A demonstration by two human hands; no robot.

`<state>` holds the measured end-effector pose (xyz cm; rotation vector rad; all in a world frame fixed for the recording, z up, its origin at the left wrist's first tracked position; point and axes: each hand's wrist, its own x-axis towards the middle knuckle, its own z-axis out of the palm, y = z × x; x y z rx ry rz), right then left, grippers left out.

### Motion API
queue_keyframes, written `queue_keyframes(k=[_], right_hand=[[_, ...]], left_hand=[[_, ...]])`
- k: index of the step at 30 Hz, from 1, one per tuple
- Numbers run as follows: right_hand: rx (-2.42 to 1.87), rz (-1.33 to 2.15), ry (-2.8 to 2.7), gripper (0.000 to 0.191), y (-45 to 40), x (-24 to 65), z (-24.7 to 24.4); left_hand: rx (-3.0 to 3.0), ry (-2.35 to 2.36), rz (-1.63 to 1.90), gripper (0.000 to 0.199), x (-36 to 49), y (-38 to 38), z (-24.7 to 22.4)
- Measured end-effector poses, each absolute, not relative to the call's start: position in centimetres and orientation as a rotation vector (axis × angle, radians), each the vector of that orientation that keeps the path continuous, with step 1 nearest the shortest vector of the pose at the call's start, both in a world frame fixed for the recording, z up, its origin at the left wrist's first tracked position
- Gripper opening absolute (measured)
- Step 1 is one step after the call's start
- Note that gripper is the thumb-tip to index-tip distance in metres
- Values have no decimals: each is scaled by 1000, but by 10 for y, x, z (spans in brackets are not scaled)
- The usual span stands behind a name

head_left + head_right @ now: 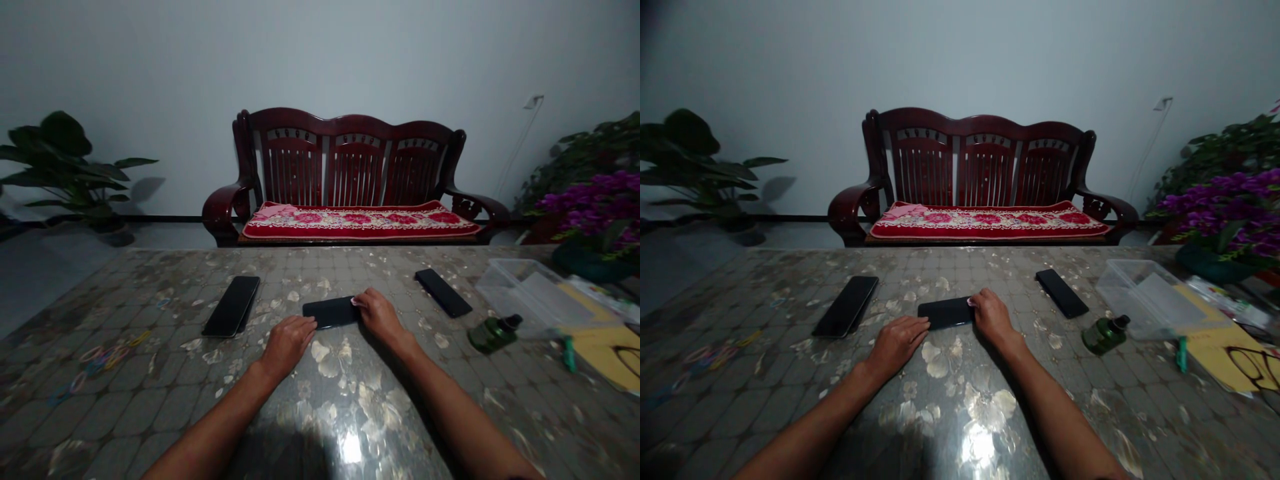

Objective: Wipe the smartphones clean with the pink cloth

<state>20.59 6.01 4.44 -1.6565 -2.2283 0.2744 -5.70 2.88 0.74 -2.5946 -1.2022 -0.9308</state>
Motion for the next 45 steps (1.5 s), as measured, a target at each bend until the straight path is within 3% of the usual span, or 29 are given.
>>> queue_keyframes(k=[10, 16, 22, 29, 33, 42, 45], right_hand=[[-1534, 284, -2365, 28, 59, 188, 45], [-1691, 220, -2272, 29, 73, 189, 46], [-1496, 276, -2355, 26, 60, 176, 43], [-1657, 222, -2275, 27, 69, 182, 48], [-1473, 303, -2348, 26, 60, 179, 46], [-1355, 364, -1979, 25, 66, 197, 26], [-1309, 339, -1909, 27, 67, 199, 21]], left_hand=[[-2623, -1244, -882, 16, -58, 28, 8], [-2621, -1241, -893, 18, -58, 31, 5], [-2635, -1247, -901, 19, -59, 32, 4], [-2612, -1229, -918, 18, -58, 33, 2], [-2644, -1258, -903, 19, -59, 33, 1], [-2874, -1548, -568, 19, -59, 46, 32], [-2985, -1540, -436, 33, -61, 57, 46]])
